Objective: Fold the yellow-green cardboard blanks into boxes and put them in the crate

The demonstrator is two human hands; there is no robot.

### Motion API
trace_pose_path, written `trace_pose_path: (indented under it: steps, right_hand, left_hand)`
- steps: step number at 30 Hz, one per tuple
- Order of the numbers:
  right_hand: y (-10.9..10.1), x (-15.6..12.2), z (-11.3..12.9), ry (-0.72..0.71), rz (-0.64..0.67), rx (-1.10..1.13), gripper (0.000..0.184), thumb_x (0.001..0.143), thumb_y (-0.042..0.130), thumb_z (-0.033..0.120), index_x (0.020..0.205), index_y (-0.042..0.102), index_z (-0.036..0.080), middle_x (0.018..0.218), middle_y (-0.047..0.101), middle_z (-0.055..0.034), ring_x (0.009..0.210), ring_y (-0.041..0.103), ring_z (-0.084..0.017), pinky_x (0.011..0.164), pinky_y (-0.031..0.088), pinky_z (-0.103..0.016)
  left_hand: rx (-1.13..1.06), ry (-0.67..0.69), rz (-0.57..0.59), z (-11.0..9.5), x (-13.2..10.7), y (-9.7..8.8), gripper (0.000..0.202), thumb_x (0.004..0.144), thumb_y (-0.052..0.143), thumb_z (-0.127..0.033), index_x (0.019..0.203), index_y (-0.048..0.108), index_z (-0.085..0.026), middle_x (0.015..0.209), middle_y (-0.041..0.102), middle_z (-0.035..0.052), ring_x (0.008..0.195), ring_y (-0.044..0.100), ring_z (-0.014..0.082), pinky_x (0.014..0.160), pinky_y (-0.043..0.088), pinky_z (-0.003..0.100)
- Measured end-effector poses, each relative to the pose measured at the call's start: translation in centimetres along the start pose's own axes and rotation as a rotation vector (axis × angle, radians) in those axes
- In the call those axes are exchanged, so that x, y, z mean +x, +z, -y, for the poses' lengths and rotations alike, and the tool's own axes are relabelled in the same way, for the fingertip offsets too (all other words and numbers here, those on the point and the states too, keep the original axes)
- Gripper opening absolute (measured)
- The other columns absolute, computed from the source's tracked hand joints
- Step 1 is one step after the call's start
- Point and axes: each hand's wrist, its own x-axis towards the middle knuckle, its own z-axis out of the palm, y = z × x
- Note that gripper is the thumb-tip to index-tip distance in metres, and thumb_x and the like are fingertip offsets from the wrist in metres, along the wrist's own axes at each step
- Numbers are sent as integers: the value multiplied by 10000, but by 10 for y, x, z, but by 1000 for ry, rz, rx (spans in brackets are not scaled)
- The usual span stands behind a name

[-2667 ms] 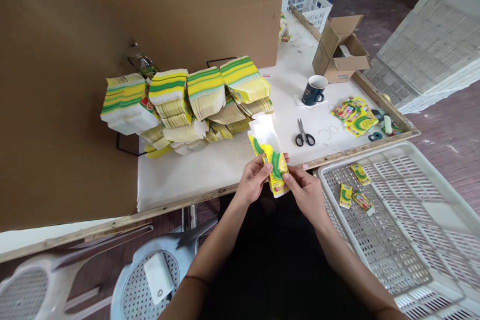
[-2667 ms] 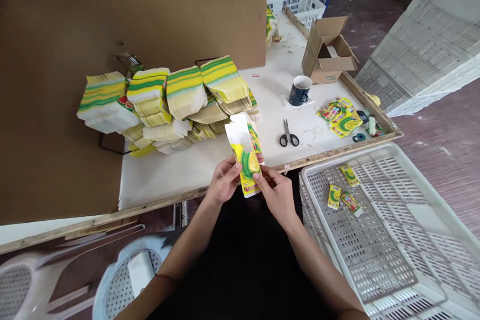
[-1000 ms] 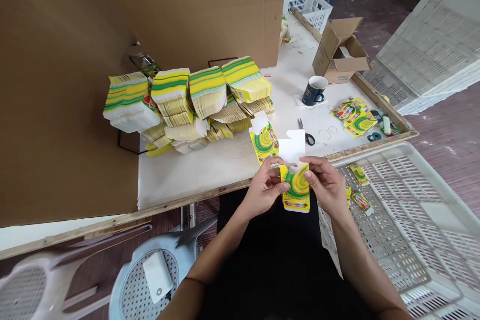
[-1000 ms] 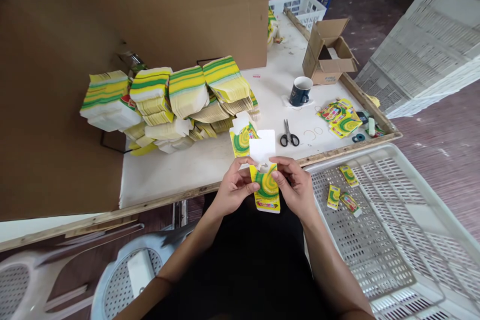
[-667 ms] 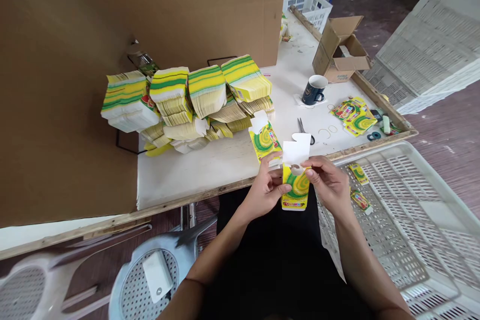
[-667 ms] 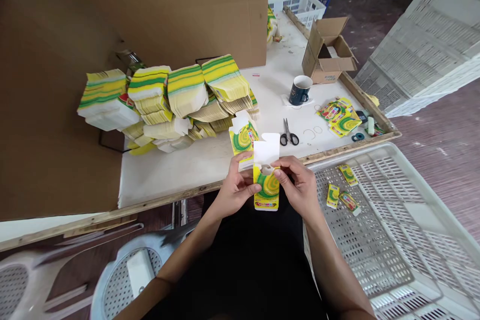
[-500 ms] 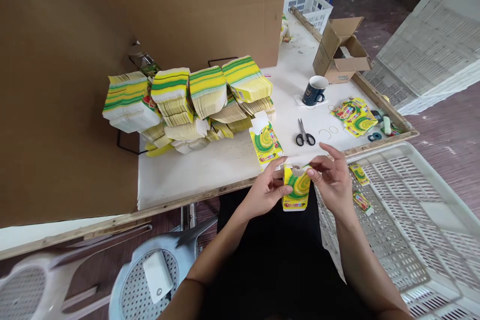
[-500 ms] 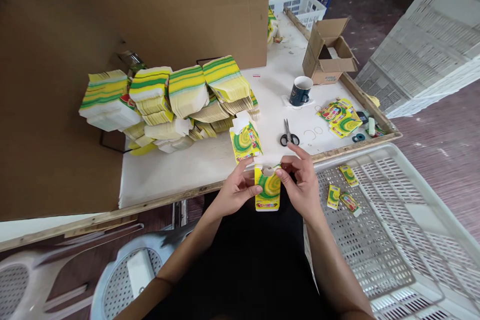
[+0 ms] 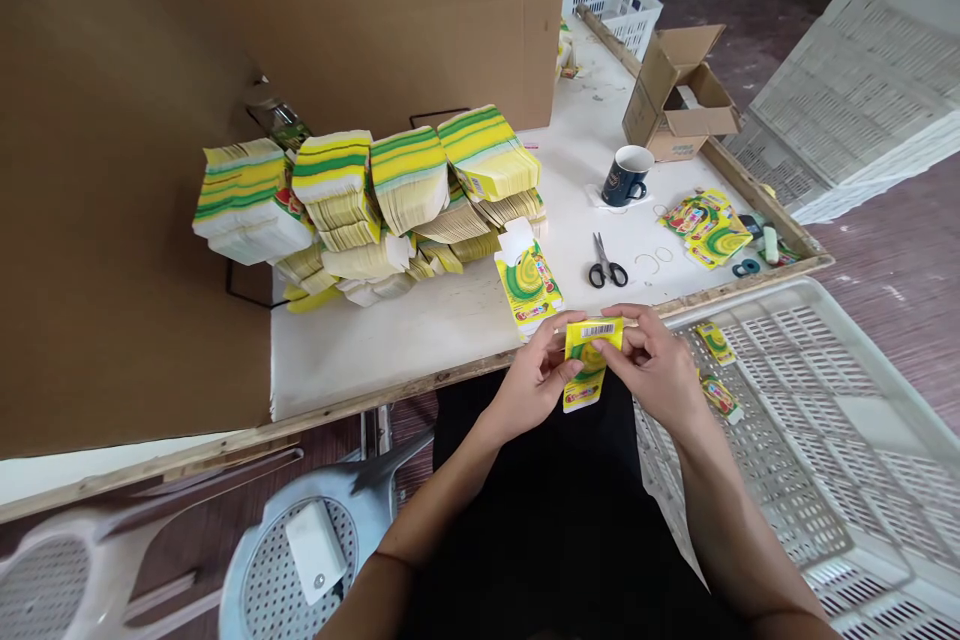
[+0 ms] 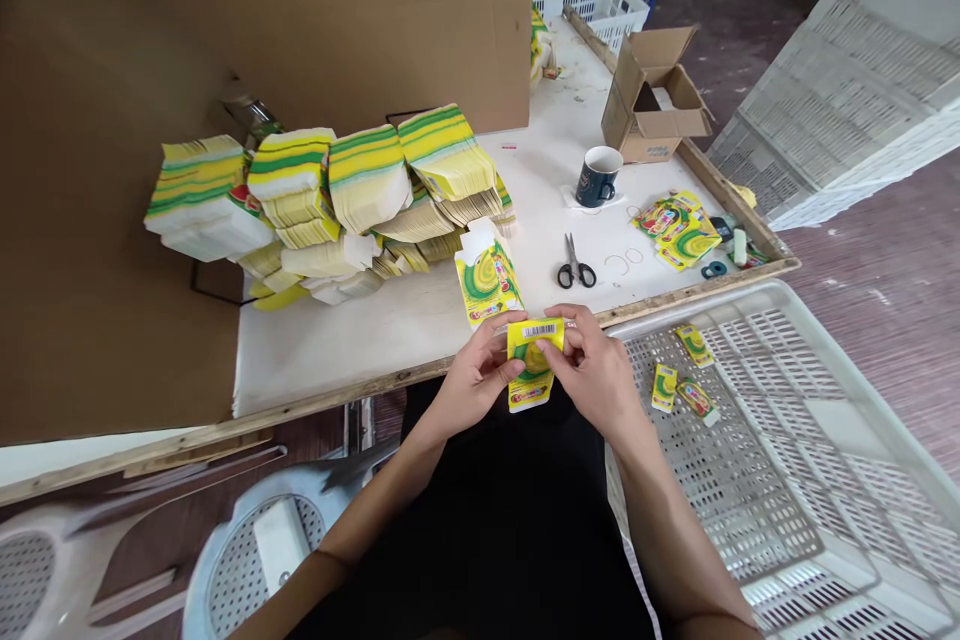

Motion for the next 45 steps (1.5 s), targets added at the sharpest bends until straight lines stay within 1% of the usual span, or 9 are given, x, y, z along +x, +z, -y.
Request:
trace_pose_path:
  steps: [6, 16, 20, 26, 30, 33, 35, 39, 45]
  right_hand:
    - [3, -5, -1, 30, 26, 21, 331, 899, 673, 382, 1172, 608, 205, 603, 585, 48, 435, 439, -114, 481, 310, -270]
    - [5, -3, -7, 1, 15, 15, 371, 933, 607, 315, 1285, 600, 196, 551, 471, 82, 470, 429, -119, 507, 354, -262]
    - [1, -3, -16, -58, -45, 96, 298, 984, 586, 344, 1237, 693, 229, 783, 636, -6, 579, 492, -119, 536, 392, -264]
    - [7, -9, -21, -64, -162, 379, 179, 930, 686, 345, 1074, 719, 244, 942, 689, -42, 778, 624, -170, 676, 504, -303]
    - [-19, -11, -27, -34, -477, 27, 217, 900, 714, 360, 1069, 715, 224, 948, 674, -53, 691, 511, -161, 671, 455, -326]
    - [-35, -8, -38, 0, -654, -328, 405, 847, 749, 428, 1168, 691, 187, 1038, 669, -93, 721, 464, -183, 729, 444, -369]
    - [-31, -3, -44, 6, -569, -315, 423, 856, 719, 475, 1159, 692, 182, 1050, 683, -102, 730, 494, -190, 744, 456, -378]
    - [13, 10, -44, 112, -273, -50, 393, 905, 631, 511, 1104, 722, 186, 992, 722, -88, 617, 536, -153, 664, 474, -343]
    - [63, 31, -33, 176, -128, 169, 471, 879, 621, 571, 1084, 740, 163, 948, 726, -80, 518, 456, -114, 560, 412, -310]
  left_hand:
    - [-63, -27, -33, -2, 2, 0, 586, 832, 806, -381, 1325, 531, -224, 1151, 738, 98, 902, 724, 202, 795, 559, 294]
    - [-7, -17, -89, 0, 4, 3, 568, 838, 799, -363, 1334, 555, -232, 1086, 753, 73, 848, 735, 183, 771, 582, 283]
    - [-10, -34, -124, -2, 7, 3, 556, 781, 850, -362, 1259, 607, -217, 1018, 775, 62, 810, 752, 198, 724, 598, 280]
    - [172, 89, -88, 6, 7, 11, 462, 895, 732, -362, 1320, 605, -232, 1314, 704, 120, 1063, 751, 269, 863, 624, 355]
    - [593, 373, -219, 7, 11, -1, 506, 979, 608, -316, 1470, 495, -267, 1499, 580, 132, 1425, 530, 293, 1228, 387, 510]
    - [854, 387, -355, 12, 18, -16, 674, 971, 619, -352, 1572, 321, -278, 1598, 465, 150, 1552, 331, 328, 1290, 80, 649]
    - [919, 312, -322, 17, 22, -21, 740, 978, 604, -380, 1605, 224, -275, 1621, 427, 165, 1549, 334, 335, 1273, 24, 686]
    - [876, 254, -183, 23, 22, -16, 745, 987, 587, -374, 1614, 201, -258, 1620, 424, 174, 1506, 423, 300, 1298, 150, 614]
    - [702, 172, -103, 13, 19, -14, 716, 975, 611, -356, 1595, 264, -265, 1589, 468, 175, 1483, 458, 294, 1234, 366, 555]
